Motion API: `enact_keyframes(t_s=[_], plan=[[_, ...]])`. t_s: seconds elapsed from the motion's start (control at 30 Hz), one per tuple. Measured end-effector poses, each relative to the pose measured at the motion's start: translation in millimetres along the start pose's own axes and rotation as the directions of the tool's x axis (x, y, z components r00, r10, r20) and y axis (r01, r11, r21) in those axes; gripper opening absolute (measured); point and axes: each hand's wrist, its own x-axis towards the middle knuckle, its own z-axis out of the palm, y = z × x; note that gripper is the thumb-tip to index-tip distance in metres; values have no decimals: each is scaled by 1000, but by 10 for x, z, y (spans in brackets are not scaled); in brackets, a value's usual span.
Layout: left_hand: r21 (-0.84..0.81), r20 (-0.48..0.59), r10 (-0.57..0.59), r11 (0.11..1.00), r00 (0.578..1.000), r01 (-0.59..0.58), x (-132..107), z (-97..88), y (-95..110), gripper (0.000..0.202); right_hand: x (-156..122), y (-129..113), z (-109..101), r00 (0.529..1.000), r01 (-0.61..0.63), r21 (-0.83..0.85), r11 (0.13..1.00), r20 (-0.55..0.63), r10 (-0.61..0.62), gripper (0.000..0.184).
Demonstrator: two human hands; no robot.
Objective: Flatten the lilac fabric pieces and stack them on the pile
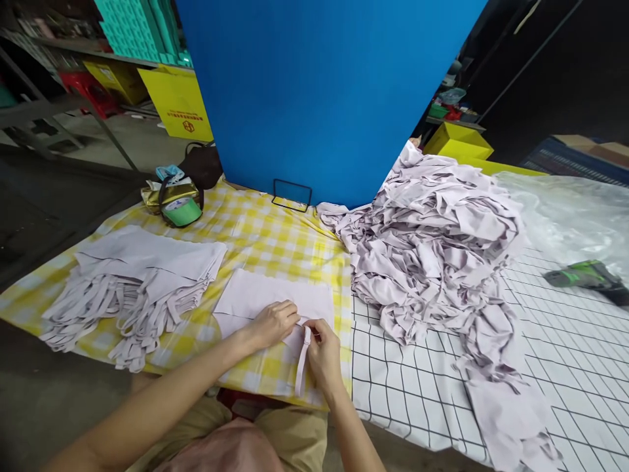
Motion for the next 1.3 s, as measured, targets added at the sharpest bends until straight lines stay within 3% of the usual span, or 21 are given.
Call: enact_keyframes(t_s=[0.33,0.83,1.13,1.3], plan=[[-258,-113,-236,945,965,201,29,122,-26,10,152,80,40,1000,-22,-94,995,-22,20,23],[-361,-116,-263,909,958,206,67,215,-82,11,210,77,83,999,-10,-170,985,-51,1,21],[-320,-102,-232,928,967,189,59,217,-99,15,221,49,164,998,-5,-114,993,-60,-2,19],[-320,-88,-233,927,968,194,56,188,-92,14,210,49,190,996,-57,-32,998,-75,54,17]])
